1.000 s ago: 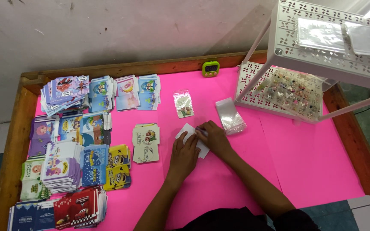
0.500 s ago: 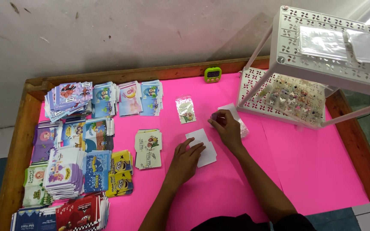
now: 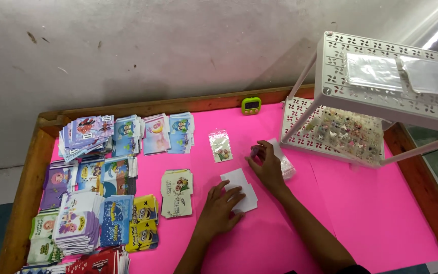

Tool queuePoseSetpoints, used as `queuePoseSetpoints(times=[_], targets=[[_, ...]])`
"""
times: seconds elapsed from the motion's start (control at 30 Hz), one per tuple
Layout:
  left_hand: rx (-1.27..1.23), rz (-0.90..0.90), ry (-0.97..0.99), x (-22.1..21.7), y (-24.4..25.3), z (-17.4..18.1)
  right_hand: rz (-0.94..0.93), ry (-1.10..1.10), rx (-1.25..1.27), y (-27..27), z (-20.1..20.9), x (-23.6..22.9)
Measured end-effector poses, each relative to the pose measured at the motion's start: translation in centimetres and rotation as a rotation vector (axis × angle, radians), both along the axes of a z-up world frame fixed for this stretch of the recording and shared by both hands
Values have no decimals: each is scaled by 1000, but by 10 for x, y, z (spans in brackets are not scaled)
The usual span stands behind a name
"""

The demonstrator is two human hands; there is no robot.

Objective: Packaging small printed cards into individual plastic bags

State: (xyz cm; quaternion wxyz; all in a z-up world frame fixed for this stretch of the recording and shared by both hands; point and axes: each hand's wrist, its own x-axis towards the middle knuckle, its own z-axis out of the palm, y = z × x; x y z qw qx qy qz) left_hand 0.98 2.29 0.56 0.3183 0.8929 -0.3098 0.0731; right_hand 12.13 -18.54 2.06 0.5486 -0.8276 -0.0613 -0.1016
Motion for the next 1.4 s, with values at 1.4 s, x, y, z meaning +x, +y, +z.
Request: queuePoseSetpoints(times=[1.4], targets=[[-92,34,342,13,10,-26,358,20,-394,-38,-36,-82]])
